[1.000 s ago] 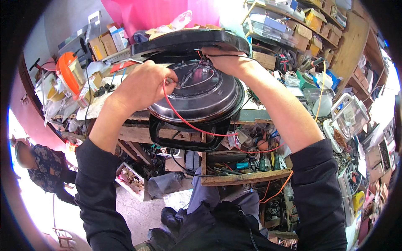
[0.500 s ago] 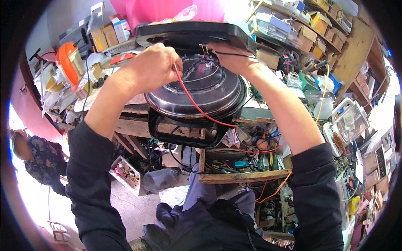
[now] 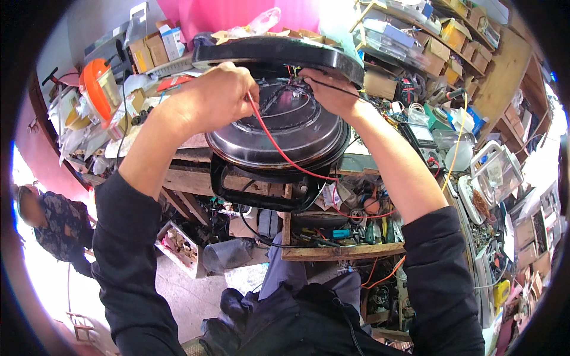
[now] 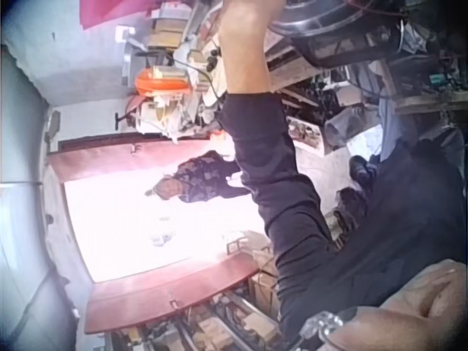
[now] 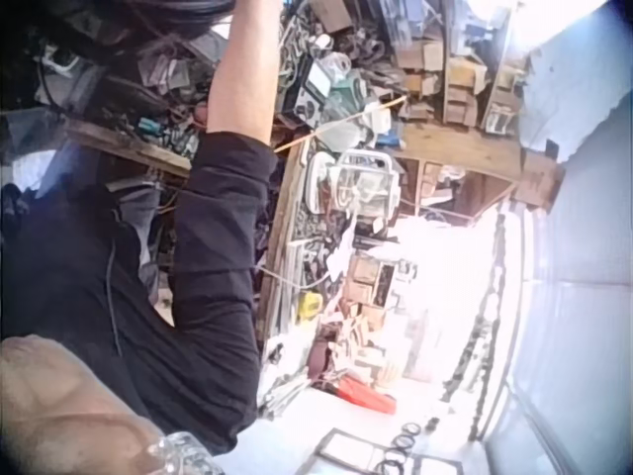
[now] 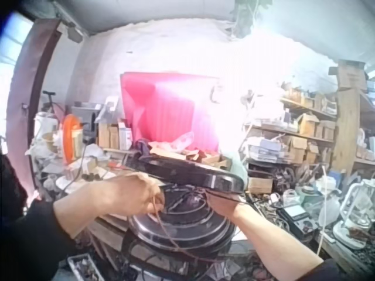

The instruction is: The person sits at a cluttered workbench and uses a multimeter to test wires on a disassembled circular electronic device. They then use a screwdriver to remove and reattach screws on the device's casing, open the lid, and continue probing internal wiring.

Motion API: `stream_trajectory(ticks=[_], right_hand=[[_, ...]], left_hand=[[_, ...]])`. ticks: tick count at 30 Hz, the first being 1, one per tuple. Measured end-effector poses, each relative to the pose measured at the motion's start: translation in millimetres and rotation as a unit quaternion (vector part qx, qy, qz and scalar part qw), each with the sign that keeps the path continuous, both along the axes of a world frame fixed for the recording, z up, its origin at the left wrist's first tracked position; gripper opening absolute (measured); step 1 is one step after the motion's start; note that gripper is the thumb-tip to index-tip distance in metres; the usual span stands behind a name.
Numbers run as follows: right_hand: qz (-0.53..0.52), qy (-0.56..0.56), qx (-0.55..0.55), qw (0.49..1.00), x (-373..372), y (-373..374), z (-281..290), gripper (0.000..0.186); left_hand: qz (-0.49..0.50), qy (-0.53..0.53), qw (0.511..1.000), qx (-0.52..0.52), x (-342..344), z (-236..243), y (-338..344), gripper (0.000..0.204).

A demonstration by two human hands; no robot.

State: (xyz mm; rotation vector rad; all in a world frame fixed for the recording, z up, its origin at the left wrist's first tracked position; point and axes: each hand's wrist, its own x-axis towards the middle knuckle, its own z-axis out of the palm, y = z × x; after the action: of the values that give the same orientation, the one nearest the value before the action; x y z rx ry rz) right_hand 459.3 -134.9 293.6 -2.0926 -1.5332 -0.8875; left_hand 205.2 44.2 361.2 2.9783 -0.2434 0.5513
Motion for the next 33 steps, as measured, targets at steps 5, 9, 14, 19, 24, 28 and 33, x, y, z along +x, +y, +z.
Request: stream_trajectory(ticks=[5,9,14,19,24,28,33], right_hand=[[0.004,0.007,-0.022,1.000,3,-1,-3,0.022],[-0.057,-0.046,-0.090,0.993,5,6,-7,0.027],[0.013,0.004,0.027,1.000,-6,16,-9,0.029],[0.023,-0.056,0.075,0.995,2,6,-6,0.031],[-0.024,-0.053,0.050,0.997,6,3,-15,0.025],[-0.045,0.072,-0.007,0.996,-29,-8,5,0.032],[-0.104,0.169,0.006,0.980,-12,-21,-6,0.037]], left_hand=[[-0.006,-0.012,1.000,0.010,-1,-2,1,0.026],[0.005,-0.001,1.000,0.000,-4,-4,6,0.027],[0.063,0.019,0.998,-0.002,-10,4,-5,0.026],[0.050,-0.003,0.999,-0.020,-4,4,-9,0.024],[0.034,-0.003,0.999,-0.008,-8,6,-14,0.026],[0.053,0.036,0.998,-0.019,-13,7,-6,0.028],[0.028,0.005,0.999,-0.027,-4,3,-7,0.029]])
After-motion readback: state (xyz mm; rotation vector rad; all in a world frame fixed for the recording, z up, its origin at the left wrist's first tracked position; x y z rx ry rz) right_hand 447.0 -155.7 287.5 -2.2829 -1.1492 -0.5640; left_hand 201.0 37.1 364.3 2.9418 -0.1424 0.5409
